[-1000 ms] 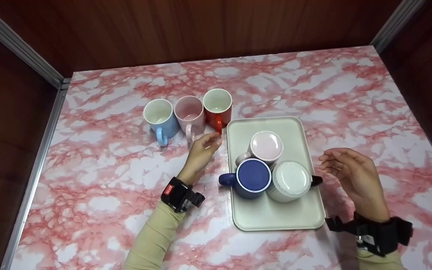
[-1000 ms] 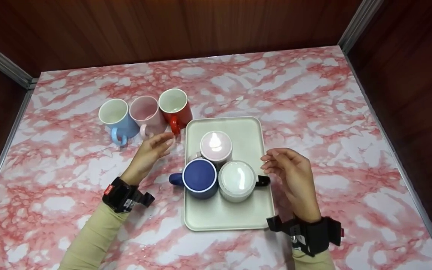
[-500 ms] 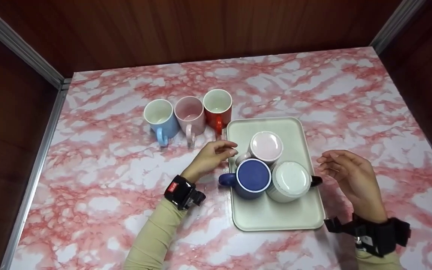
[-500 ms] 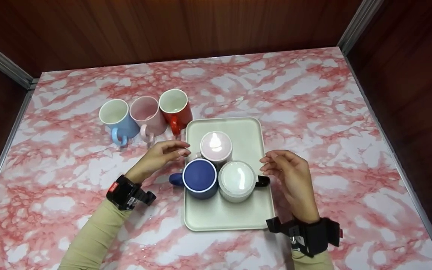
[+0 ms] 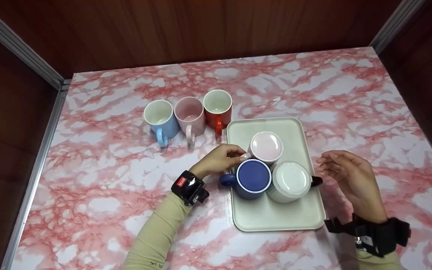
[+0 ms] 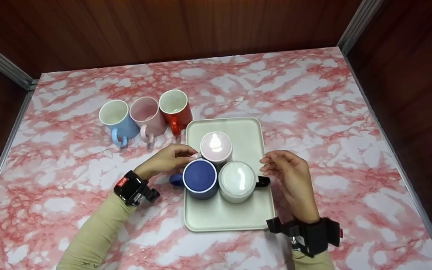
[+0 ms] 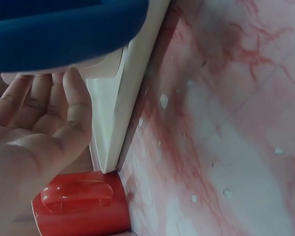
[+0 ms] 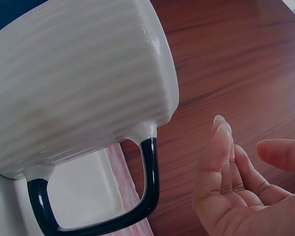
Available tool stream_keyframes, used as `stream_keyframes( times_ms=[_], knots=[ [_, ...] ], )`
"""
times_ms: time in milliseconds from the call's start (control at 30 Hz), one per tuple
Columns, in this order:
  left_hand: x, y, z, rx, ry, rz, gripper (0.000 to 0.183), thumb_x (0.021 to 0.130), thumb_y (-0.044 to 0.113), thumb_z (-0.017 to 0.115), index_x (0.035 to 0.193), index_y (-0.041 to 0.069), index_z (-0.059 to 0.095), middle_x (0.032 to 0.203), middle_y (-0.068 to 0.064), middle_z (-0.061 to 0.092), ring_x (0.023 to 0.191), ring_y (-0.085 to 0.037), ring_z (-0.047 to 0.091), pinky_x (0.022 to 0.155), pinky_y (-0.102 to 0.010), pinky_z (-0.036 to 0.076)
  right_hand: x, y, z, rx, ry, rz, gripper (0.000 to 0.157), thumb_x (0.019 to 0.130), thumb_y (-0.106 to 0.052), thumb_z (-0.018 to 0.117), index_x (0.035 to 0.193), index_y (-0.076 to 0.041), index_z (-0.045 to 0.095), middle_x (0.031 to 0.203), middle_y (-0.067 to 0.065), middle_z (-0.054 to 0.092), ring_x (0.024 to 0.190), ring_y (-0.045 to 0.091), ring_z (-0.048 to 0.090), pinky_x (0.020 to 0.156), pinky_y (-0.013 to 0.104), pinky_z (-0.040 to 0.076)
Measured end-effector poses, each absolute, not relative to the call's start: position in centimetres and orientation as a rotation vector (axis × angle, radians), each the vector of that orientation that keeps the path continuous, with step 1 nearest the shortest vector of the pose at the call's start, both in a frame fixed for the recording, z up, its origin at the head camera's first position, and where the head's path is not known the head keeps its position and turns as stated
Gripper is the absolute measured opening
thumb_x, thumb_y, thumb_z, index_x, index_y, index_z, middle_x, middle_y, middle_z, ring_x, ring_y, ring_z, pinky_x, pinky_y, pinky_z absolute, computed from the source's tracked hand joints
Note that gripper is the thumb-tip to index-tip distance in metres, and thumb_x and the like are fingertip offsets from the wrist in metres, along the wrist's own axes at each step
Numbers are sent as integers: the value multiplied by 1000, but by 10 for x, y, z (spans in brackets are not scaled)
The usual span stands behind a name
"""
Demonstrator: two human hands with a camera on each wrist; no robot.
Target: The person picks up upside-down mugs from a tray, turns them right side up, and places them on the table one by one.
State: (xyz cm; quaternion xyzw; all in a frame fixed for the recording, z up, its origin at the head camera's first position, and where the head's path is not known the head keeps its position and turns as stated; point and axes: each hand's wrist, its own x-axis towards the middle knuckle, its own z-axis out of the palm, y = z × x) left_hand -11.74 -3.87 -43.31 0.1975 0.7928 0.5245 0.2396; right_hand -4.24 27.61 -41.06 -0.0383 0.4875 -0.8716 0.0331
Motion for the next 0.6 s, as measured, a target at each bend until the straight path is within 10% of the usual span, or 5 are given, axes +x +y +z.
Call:
stream_keyframes(
  times_ms=[600],
  knots=[
    [-123, -39, -428, 616, 2197, 1302, 14, 92, 13, 55, 92, 1, 62, 75, 5, 52, 70, -8, 48, 64, -20, 39, -35, 269, -396, 50, 1532, -2700, 17, 92, 3, 48, 95, 14, 61, 83, 20, 65, 73, 25, 64, 64, 30, 52]
  ],
)
